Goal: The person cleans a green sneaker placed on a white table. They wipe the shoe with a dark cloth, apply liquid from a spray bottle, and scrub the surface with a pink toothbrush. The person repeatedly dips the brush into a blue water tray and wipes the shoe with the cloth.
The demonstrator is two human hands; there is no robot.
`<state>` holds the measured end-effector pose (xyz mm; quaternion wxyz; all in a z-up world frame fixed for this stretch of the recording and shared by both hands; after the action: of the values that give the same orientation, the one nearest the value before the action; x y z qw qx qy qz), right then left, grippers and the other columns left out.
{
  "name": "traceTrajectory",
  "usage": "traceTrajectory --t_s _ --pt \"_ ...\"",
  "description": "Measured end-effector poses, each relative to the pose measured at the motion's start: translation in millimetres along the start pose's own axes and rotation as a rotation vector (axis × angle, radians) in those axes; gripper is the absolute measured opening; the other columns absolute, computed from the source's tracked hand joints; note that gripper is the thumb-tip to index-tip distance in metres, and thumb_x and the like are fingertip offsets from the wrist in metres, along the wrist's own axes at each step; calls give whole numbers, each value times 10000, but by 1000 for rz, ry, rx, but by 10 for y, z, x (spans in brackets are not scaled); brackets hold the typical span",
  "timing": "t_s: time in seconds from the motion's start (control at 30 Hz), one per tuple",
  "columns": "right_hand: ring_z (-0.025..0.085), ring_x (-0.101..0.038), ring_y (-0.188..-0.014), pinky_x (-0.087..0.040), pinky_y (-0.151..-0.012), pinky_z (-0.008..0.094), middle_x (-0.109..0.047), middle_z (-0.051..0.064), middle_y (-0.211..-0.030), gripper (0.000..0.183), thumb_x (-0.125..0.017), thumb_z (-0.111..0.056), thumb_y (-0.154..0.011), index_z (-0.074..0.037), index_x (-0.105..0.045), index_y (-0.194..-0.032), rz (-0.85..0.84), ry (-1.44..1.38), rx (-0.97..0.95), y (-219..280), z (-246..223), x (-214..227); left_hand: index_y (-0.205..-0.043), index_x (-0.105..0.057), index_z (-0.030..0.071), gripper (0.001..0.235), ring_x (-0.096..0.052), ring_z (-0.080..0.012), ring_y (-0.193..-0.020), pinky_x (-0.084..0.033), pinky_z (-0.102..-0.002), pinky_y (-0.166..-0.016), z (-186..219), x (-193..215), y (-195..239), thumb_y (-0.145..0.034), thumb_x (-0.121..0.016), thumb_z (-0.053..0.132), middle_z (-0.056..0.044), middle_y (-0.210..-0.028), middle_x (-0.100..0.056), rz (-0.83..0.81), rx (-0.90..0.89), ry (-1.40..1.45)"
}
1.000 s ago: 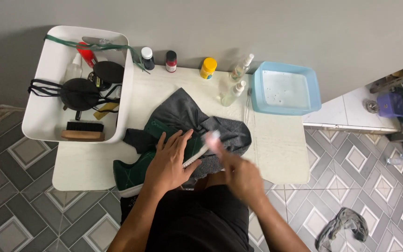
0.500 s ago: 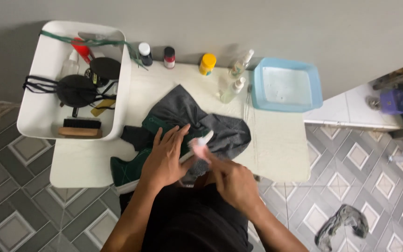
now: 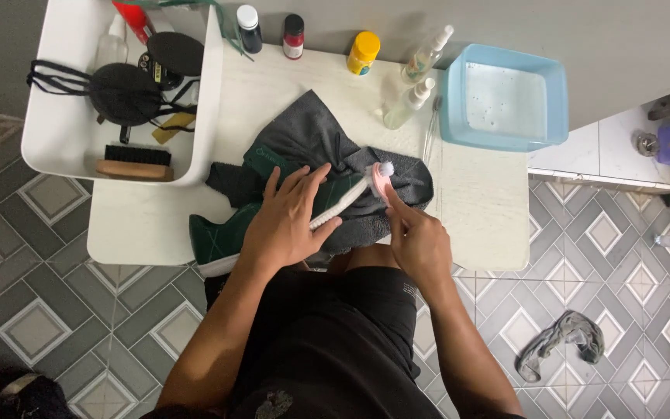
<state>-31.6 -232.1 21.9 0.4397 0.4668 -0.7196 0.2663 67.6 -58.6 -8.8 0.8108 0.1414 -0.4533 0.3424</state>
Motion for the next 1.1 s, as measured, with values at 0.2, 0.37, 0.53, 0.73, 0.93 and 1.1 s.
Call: traceTrajectory --t_s 0.2,0.37,0.53,0.73,0.93,1.1 --pt "322 -706 -556 -555 -514 439 -714 125 -630 240 -627 -256 -993 -250 -798 -1162 17 -37 85 135 -148 -27 -1577 -365 70 772 -532 -399 -1362 -229 -696 -1174 38 81 11 -956 -672 411 -181 -1363 -650 13 -11 22" --pt "429 -717 -686 -572 -607 565 -736 194 -749 334 -604 -226 -981 -235 -733 -1288 44 39 113 129 -267 38 -1571 -373 64 765 -535 -398 -1370 -212 -698 -1180 32 80 8 -958 -654 424 -188 -1365 -652 7 -6 25" --pt "340 -721 -620 -588 -587 482 -721 125 -677 345 -593 -240 -1005 -308 -709 -1323 36 48 172 157 -373 52 -1570 -372 62 760 -533 -400 -1369 -204 -696 -1185 47 99 23 -952 -687 371 -194 -1362 -653 17 -20 44" --pt "394 -697 -577 -558 -556 527 -696 155 -610 307 -587 -258 -992 -266 -760 -1245 32 29 193 311 -542 30 -1562 -388 61 757 -554 -389 -1352 -230 -692 -1182 69 99 58 -942 -706 358 -196 -1330 -672 49 -36 19" --pt "455 -720 -720 -578 -699 556 -731 241 -752 376 -569 -148 -997 -203 -711 -1340 92 87 72 152 -365 98 -1580 -353 48 798 -537 -400 -1368 -226 -697 -1180 35 61 53 -940 -694 381 -197 -1343 -665 43 -38 33" --pt "274 -752 -676 -599 -657 405 -772 77 -763 296 -573 -356 -1019 -386 -727 -1270 -61 25 65 339 -478 -39 -1583 -349 62 805 -530 -396 -1379 -208 -701 -1186 48 78 46 -919 -704 346 -189 -1351 -663 31 -23 30"
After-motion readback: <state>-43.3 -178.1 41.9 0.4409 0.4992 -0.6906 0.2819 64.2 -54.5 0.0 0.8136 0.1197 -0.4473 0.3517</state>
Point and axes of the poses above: each hand's wrist, its own y-axis away from the middle knuckle, its own x-axis out of the back of the hand, z = x × y, the point moved 8 cm from there along -y, towards the middle knuckle
